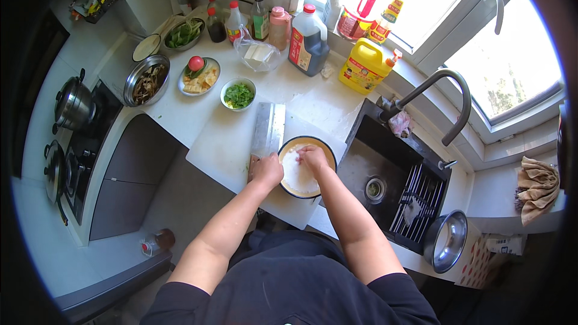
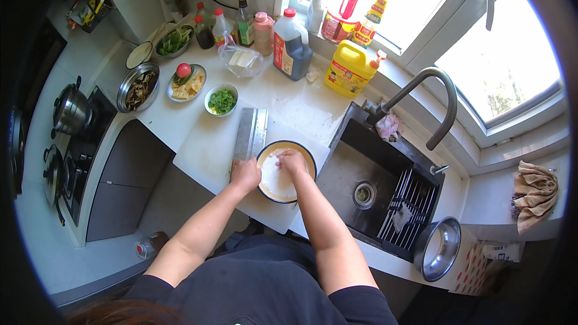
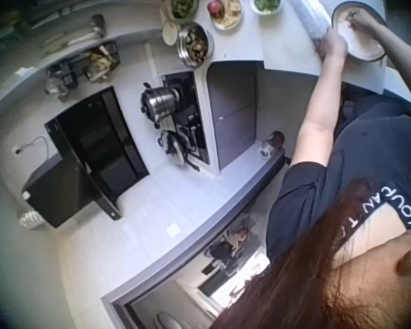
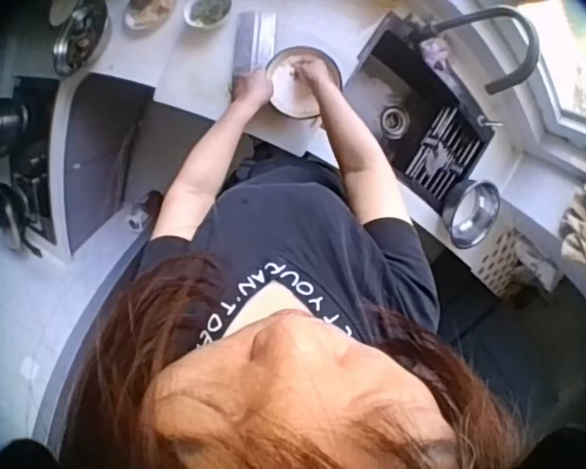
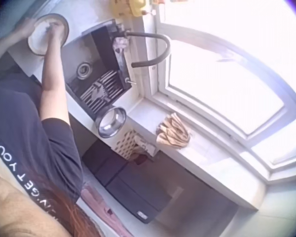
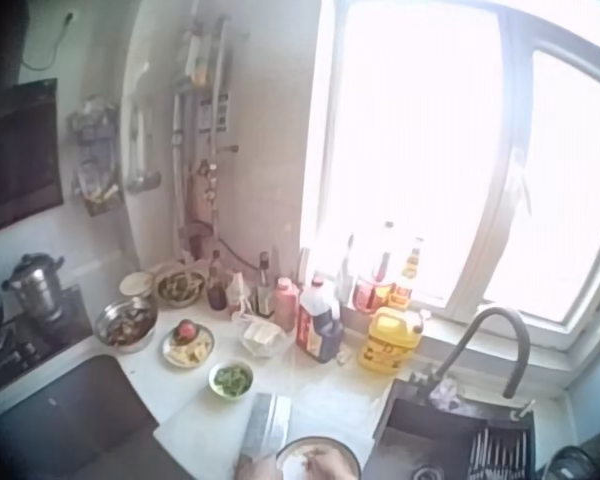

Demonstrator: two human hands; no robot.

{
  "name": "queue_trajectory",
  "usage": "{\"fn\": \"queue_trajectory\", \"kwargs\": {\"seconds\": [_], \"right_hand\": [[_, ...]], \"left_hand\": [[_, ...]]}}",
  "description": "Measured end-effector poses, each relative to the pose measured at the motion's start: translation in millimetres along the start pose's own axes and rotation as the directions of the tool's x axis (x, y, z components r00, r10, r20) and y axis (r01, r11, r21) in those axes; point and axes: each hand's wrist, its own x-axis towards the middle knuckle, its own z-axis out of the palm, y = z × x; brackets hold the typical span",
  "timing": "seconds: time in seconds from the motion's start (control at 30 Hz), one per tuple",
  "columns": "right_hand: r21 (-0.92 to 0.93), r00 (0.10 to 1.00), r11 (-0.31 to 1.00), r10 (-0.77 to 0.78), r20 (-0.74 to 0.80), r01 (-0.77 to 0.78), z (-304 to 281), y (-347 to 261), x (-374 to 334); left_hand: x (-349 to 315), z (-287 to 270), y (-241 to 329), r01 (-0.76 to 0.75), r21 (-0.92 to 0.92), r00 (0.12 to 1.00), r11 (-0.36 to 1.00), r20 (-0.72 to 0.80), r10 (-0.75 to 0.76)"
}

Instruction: The person kneads dough in a bowl by hand and then takes the bowl to the sink to rinse it.

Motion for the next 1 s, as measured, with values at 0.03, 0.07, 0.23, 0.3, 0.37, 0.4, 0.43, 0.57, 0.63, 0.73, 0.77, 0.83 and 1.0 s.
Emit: {"fn": "queue_trajectory", "kwargs": {"seconds": [0.03, 0.07, 0.23, 0.3, 0.37, 0.4, 0.43, 0.57, 0.63, 0.73, 0.77, 0.83, 1.0], "right_hand": [[-0.042, 0.999, 0.999, -0.025, -0.027, 0.024, 0, -2, -3], [-0.139, 0.998, 0.990, -0.005, -0.058, -0.003, 0, -7, -7], [-0.391, 0.983, 0.920, -0.088, -0.164, 0.017, 1, -2, -9], [-0.444, 0.992, 0.894, -0.102, -0.072, 0.060, 0, -3, -11], [-0.464, 0.983, 0.872, -0.184, -0.022, 0.153, 0, -8, -19], [-0.460, 0.966, 0.859, -0.259, -0.018, 0.222, 1, -11, -28], [-0.456, 0.943, 0.841, -0.333, -0.014, 0.290, 1, -15, -35], [-0.762, 0.836, 0.559, -0.547, -0.041, 0.328, 2, -21, -52], [-0.837, 0.818, 0.462, -0.575, -0.032, 0.293, 3, -19, -57], [-0.855, 0.861, 0.455, -0.509, -0.021, 0.248, 10, -29, -64], [-0.849, 0.884, 0.476, -0.467, -0.021, 0.231, 11, -32, -66], [-0.827, 0.884, 0.492, -0.468, 0.012, 0.271, 15, -21, -52], [-0.751, 0.872, 0.541, -0.481, 0.094, 0.379, 19, -11, -41]], "left_hand": [[-1, 0, 0, 0.006, -0.001, 1.000, 1.000, 0.000, -0.006], [0, 0, 0, 0.004, 0.004, 1.000, 1.000, -0.001, -0.004], [0, -2, 2, 0.006, 0.002, 1.000, 1.000, 0.002, -0.006], [0, -2, 2, 0.001, 0.007, 1.000, 1.000, -0.002, -0.001], [0, -2, 2, 0.000, 0.013, 1.000, 1.000, -0.003, 0.000], [0, -3, 2, 0.002, 0.016, 1.000, 1.000, -0.003, -0.001], [-1, -4, 2, 0.003, 0.018, 1.000, 1.000, -0.003, -0.003], [-1, -7, 4, 0.010, 0.009, 1.000, 1.000, 0.021, -0.010], [-2, -8, 6, 0.014, 0.004, 1.000, 1.000, 0.025, -0.014], [-4, -11, 8, 0.015, 0.018, 0.999, 1.000, 0.029, -0.015], [-4, -11, 8, 0.015, 0.016, 0.999, 1.000, 0.028, -0.015], [-5, -12, 9, 0.015, 0.011, 1.000, 1.000, 0.026, -0.015], [-3, -8, 5, 0.017, 0.006, 1.000, 1.000, 0.019, -0.017]]}}
